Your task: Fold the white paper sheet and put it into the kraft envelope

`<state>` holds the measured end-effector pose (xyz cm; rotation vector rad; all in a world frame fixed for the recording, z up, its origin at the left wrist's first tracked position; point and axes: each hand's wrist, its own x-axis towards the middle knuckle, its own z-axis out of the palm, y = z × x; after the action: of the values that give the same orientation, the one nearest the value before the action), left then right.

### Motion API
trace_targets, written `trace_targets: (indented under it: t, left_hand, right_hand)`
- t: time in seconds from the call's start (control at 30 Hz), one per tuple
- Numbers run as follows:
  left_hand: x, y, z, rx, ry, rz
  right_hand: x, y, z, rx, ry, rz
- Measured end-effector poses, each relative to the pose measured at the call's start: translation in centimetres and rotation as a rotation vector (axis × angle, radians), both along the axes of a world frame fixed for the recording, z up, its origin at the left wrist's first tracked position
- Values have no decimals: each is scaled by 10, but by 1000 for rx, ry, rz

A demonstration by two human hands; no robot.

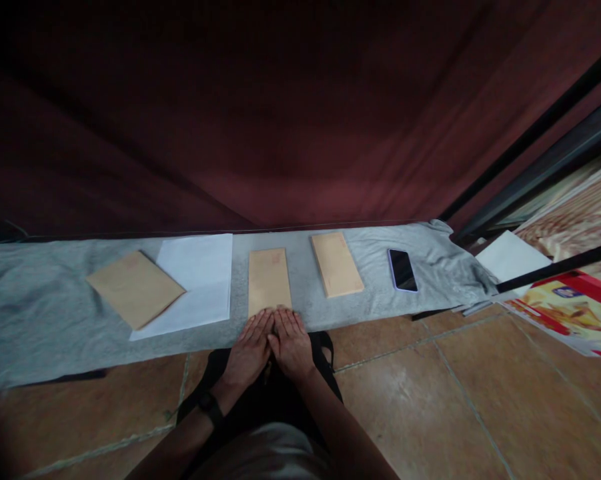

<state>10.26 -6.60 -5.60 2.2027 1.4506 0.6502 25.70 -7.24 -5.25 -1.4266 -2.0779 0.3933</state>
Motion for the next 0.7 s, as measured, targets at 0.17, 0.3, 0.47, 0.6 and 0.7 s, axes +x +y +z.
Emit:
trace_targets:
  t: [0.17,0.3,0.47,0.6,0.7]
  left_hand:
    - [-14,-3,4,-1,-56,41]
    - [-25,-6,5,61,-7,50]
    - [-12,-9,-1,225,294,39]
    - [1,-12,-10,297,432,43]
    - [-2,-12,-11,314,464,33]
  right_hand:
    - [23,-1,-3,4,-8,-43]
    - [35,-1,-2,30,-67,-57]
    - [15,-2,3,81,-175,-47]
    - [-11,-5,2,76,-167,8]
    - [-15,-5,-2,88,-177,-27]
